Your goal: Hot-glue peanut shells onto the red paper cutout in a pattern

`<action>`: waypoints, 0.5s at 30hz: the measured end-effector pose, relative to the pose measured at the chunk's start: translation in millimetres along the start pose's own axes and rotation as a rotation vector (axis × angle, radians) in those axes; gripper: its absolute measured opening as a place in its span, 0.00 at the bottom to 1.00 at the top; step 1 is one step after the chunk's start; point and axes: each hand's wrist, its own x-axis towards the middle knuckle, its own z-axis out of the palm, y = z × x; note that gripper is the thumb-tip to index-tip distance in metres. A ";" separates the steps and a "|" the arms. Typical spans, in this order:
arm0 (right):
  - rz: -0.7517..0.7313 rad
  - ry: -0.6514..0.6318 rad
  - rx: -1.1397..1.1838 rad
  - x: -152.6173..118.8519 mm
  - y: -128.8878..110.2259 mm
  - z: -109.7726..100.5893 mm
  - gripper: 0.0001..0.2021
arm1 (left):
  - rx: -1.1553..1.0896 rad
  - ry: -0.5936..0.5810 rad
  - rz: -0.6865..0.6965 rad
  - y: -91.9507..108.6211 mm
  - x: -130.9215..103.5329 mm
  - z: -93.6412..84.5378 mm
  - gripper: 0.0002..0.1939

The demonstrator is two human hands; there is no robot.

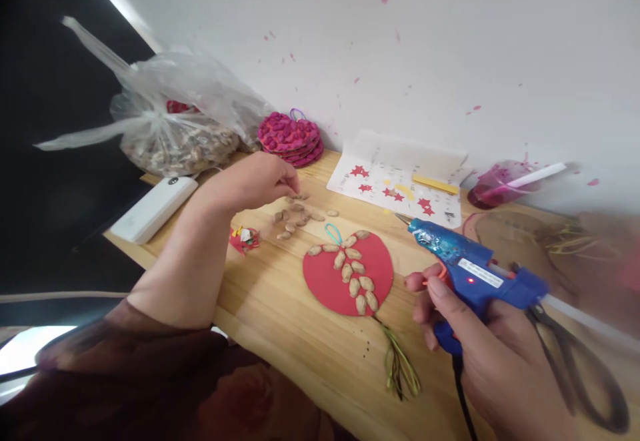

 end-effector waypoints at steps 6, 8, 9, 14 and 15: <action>0.005 -0.045 -0.001 -1.4 1.1 -1.5 0.22 | 0.135 -0.165 -0.038 17.5 2.2 7.4 0.12; -0.014 -0.072 -0.022 -1.4 3.0 -4.1 0.21 | 0.164 -0.190 -0.045 21.1 4.0 8.8 0.13; -0.025 -0.085 -0.038 -1.5 3.8 -5.3 0.21 | 0.178 -0.203 -0.045 22.3 4.8 9.3 0.13; -0.052 -0.108 -0.046 -2.3 4.4 -7.7 0.20 | 0.201 -0.222 -0.054 25.6 6.8 10.9 0.14; -0.069 -0.120 -0.051 -2.3 4.5 -7.5 0.19 | 0.206 -0.218 -0.050 25.3 7.0 11.2 0.13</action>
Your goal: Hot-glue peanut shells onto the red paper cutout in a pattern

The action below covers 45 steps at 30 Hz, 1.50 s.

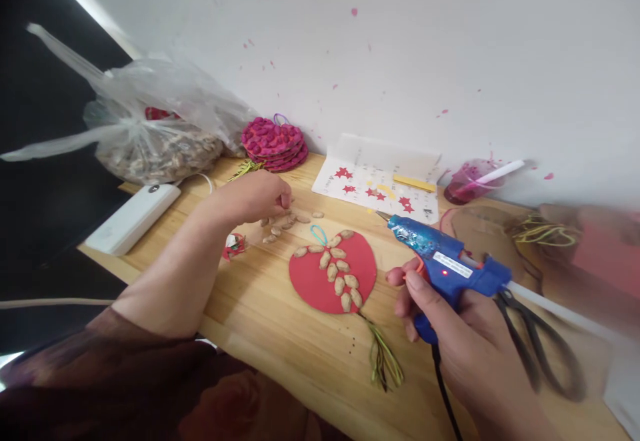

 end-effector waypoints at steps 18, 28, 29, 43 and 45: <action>-0.131 -0.292 0.155 -16.0 8.4 2.2 0.13 | -1.724 -0.247 0.327 39.8 4.5 19.0 0.17; -0.259 -0.286 -0.008 -25.8 -0.3 5.7 0.19 | -1.889 -0.373 0.387 46.5 5.0 30.1 0.15; -0.259 -0.277 -0.011 -25.6 -0.4 5.7 0.19 | -1.891 -0.377 0.395 46.8 4.7 30.3 0.15; -0.137 -0.102 0.001 -3.5 7.0 10.6 0.22 | -1.839 -0.262 0.388 46.4 0.5 27.5 0.19; -0.067 -0.084 0.105 -3.3 7.8 12.6 0.22 | -1.796 -0.247 0.371 45.8 -2.1 25.0 0.17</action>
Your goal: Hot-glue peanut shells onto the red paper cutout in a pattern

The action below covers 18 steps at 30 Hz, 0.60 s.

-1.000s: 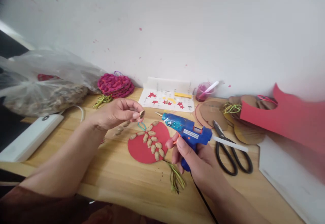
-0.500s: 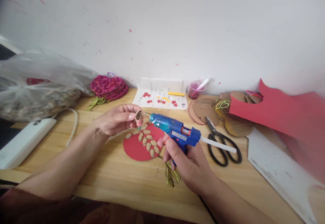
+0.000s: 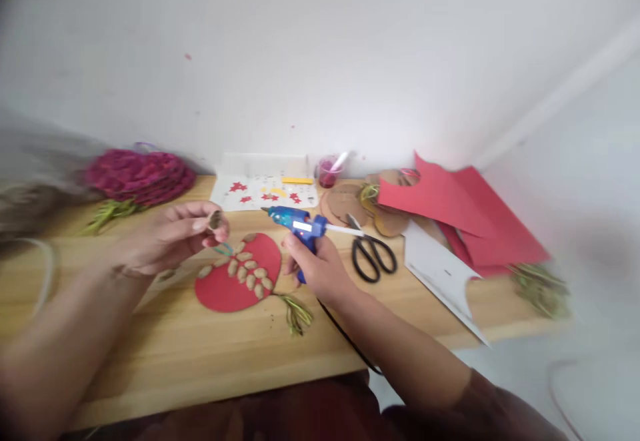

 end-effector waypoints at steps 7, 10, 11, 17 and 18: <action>-0.003 0.300 0.111 -47.9 -5.0 -19.9 0.21 | 0.089 0.006 0.022 10.7 -9.1 7.7 0.12; -0.027 0.495 0.185 -74.6 -6.8 -49.6 0.18 | 0.076 -0.007 0.019 9.7 -11.1 11.0 0.11; -0.023 0.555 0.211 -81.5 -8.1 -62.3 0.16 | 0.071 -0.006 0.014 8.6 -10.9 11.7 0.11; 0.026 0.754 0.321 -107.9 -23.8 -131.8 0.12 | 0.061 -0.045 -0.019 1.4 -7.2 13.0 0.09; 0.034 0.761 0.320 -111.8 -25.2 -138.1 0.11 | 0.064 -0.044 -0.027 0.9 -7.0 13.2 0.09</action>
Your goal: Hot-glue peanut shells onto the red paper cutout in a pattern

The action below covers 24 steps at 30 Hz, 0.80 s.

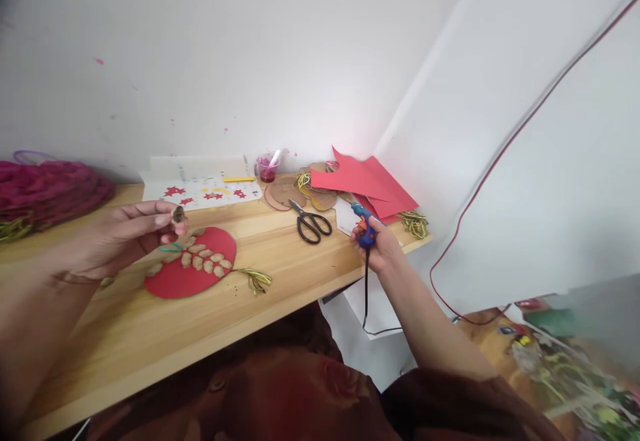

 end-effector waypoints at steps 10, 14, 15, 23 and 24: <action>-0.301 0.091 -0.267 -6.2 6.6 -34.1 0.15 | 0.064 0.008 -0.008 -0.4 -0.3 1.8 0.11; -0.560 0.195 -0.601 -3.3 11.7 -45.5 0.20 | 0.060 0.020 -0.027 -2.4 2.2 -0.5 0.12; -0.623 0.214 -0.702 -2.0 12.1 -49.2 0.19 | 0.060 0.017 -0.031 -3.0 2.5 -1.4 0.12; -0.817 0.194 -1.375 33.1 21.7 -73.2 0.27 | 0.095 -0.016 -0.057 -8.2 3.2 -4.1 0.10; -0.822 0.201 -1.432 39.0 23.6 -74.7 0.27 | 0.098 -0.014 -0.061 -8.5 3.3 -3.4 0.10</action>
